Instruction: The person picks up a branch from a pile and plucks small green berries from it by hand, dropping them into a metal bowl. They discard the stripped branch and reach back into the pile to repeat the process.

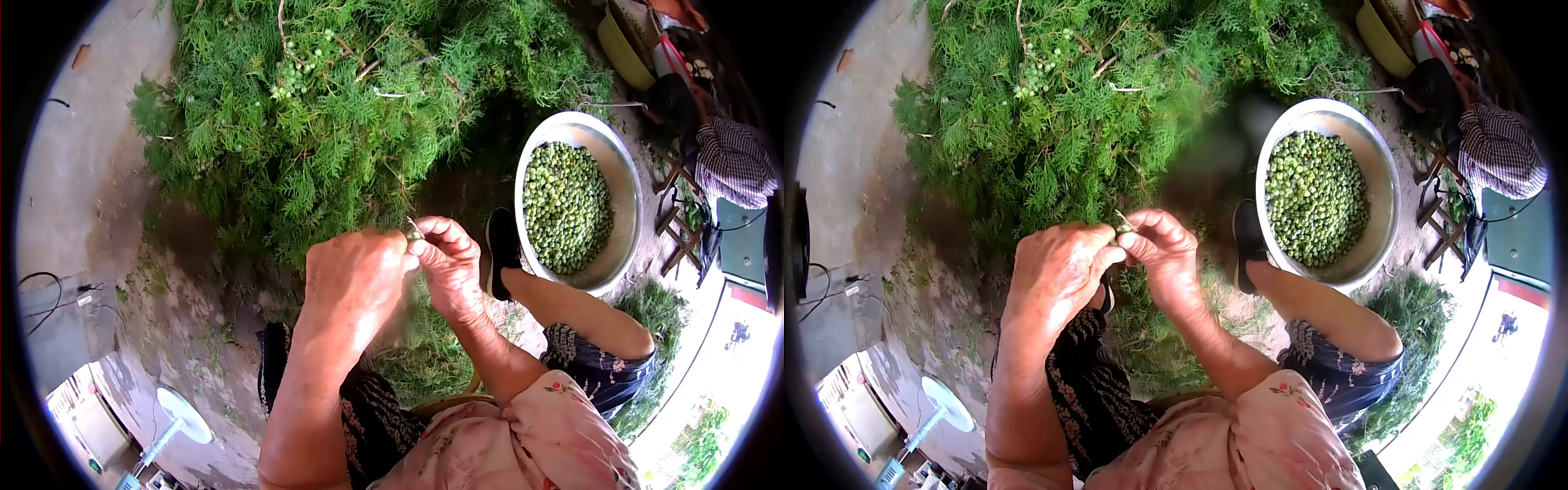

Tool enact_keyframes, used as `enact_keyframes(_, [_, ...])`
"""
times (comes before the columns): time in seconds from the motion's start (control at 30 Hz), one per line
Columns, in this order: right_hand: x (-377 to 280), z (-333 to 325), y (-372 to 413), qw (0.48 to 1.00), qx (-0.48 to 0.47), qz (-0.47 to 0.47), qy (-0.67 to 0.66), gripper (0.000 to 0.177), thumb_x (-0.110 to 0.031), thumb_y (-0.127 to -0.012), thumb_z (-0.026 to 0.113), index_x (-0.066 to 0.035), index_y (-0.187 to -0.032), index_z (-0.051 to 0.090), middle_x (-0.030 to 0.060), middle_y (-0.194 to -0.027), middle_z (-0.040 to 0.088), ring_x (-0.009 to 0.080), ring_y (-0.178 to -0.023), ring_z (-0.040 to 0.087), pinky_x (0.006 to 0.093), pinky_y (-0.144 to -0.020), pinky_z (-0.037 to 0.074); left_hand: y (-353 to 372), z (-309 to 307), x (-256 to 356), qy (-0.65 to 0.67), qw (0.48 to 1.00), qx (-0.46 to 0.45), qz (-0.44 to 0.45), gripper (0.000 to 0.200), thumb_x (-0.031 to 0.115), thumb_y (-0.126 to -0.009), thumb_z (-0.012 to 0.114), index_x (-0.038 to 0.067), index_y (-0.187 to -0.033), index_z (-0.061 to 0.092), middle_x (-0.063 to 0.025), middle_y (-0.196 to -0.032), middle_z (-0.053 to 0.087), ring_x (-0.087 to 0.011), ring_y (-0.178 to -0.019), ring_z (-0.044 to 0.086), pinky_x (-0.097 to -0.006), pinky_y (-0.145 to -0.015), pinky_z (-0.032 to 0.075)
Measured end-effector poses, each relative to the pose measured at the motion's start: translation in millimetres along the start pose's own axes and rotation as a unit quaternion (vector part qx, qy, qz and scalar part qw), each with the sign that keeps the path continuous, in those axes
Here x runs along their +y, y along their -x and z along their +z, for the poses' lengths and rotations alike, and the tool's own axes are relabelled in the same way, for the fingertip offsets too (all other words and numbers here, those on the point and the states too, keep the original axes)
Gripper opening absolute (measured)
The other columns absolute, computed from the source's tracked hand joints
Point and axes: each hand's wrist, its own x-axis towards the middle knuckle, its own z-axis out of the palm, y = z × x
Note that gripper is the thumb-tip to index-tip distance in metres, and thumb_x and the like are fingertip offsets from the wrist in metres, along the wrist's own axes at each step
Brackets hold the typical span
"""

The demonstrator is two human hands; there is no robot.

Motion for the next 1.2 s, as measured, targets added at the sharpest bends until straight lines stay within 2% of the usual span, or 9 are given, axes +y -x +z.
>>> enact_keyframes(0.13, [-13.2,6.0,4.3,0.997,-0.003,0.034,-0.075,0.02,-0.004,-0.079,0.064,-0.004,-0.098,0.059,0.0027,-0.076,0.06,0.0099,-0.062,0.056,0.0223,-0.054,0.046,2.1,-1.0,-0.4,0.0,0.999,0.018,0.034,0.017,0.02,-0.081,0.053,0.01,-0.068,0.058,-0.0087,-0.065,0.059,-0.0282,-0.063,0.059,-0.0387,-0.057,0.045])
enact_keyframes(0.33, [-41.5,-57.1,-27.7,0.977,0.093,0.0,-0.191,0.013,-0.008,-0.083,0.06,-0.007,-0.096,0.059,0.0025,-0.075,0.059,0.0121,-0.061,0.054,0.0255,-0.058,0.046,7.7,-2.2,7.4,-0.032,0.99,-0.117,0.067,0.015,0.017,-0.078,0.056,0.009,-0.066,0.057,-0.0097,-0.062,0.058,-0.0291,-0.063,0.058,-0.0392,-0.056,0.045])
enact_keyframes(0.47, [-56.6,-69.9,-29.4,0.99,0.063,-0.06,-0.112,0.016,-0.005,-0.082,0.061,-0.006,-0.097,0.058,0.0029,-0.08,0.059,0.0123,-0.063,0.054,0.0252,-0.058,0.045,4.5,-0.7,10.6,0.061,0.996,0.047,0.043,0.019,0.024,-0.077,0.062,0.005,-0.08,0.059,-0.0115,-0.072,0.06,-0.031,-0.063,0.058,-0.0387,-0.057,0.045])
enact_keyframes(0.6, [-52.2,-34.9,-14.9,0.999,-0.01,-0.039,-0.025,0.018,-0.004,-0.08,0.063,-0.002,-0.097,0.057,0.0057,-0.084,0.06,0.0124,-0.066,0.055,0.0244,-0.061,0.046,-2.8,-3.9,23.8,0.095,0.991,0.097,0.013,0.032,0.035,-0.078,0.063,0.004,-0.085,0.058,-0.0127,-0.075,0.06,-0.0316,-0.063,0.058,-0.0379,-0.055,0.045])
enact_keyframes(0.8, [-56.2,-9.1,-0.3,0.986,-0.051,-0.112,0.114,0.022,-0.002,-0.074,0.068,0.0,-0.094,0.06,0.0026,-0.083,0.06,0.0095,-0.073,0.056,0.0217,-0.068,0.047,-3.4,0.7,26.0,0.137,0.985,0.095,0.045,0.025,0.029,-0.08,0.061,0.004,-0.077,0.057,-0.0128,-0.064,0.055,-0.0312,-0.057,0.054,-0.0383,-0.051,0.041])
enact_keyframes(1.03, [-67.9,-27.2,-13.1,0.995,0.01,-0.009,-0.104,0.014,-0.011,-0.081,0.063,-0.005,-0.093,0.06,0.0032,-0.076,0.061,0.012,-0.062,0.056,0.023,-0.055,0.045,4.0,0.6,21.6,0.096,0.989,0.0,0.111,0.019,0.021,-0.081,0.059,0.007,-0.069,0.055,-0.0117,-0.061,0.054,-0.0315,-0.056,0.054,-0.038,-0.051,0.042])
enact_keyframes(1.1, [-70.4,-68.1,-31.2,0.981,-0.003,-0.046,-0.191,0.021,-0.018,-0.083,0.062,-0.005,-0.099,0.057,0.005,-0.082,0.06,0.015,-0.071,0.057,0.0274,-0.062,0.047,6.7,3.7,18.9,0.059,0.988,-0.081,0.114,0.017,0.021,-0.08,0.06,0.006,-0.072,0.058,-0.0118,-0.065,0.057,-0.0308,-0.06,0.057,-0.0374,-0.054,0.044])
enact_keyframes(1.13, [-73.1,-86.1,-36.8,0.949,0.113,-0.053,-0.291,0.022,-0.022,-0.086,0.058,-0.005,-0.098,0.054,0.0048,-0.082,0.059,0.0165,-0.071,0.056,0.0299,-0.07,0.048,7.1,2.1,18.5,0.081,0.987,-0.076,0.113,0.016,0.02,-0.08,0.06,0.006,-0.073,0.06,-0.0117,-0.066,0.058,-0.0302,-0.06,0.057,-0.0369,-0.055,0.045])
enact_keyframes(1.2, [-69.8,-119.1,-46.3,0.943,0.156,-0.078,-0.283,0.023,-0.023,-0.087,0.056,-0.004,-0.1,0.052,0.0043,-0.082,0.059,0.0157,-0.071,0.056,0.0292,-0.073,0.049,7.5,-4.1,16.9,0.124,0.984,-0.065,0.107,0.015,0.02,-0.079,0.06,0.005,-0.077,0.062,-0.0114,-0.07,0.06,-0.0292,-0.061,0.059,-0.036,-0.056,0.046])
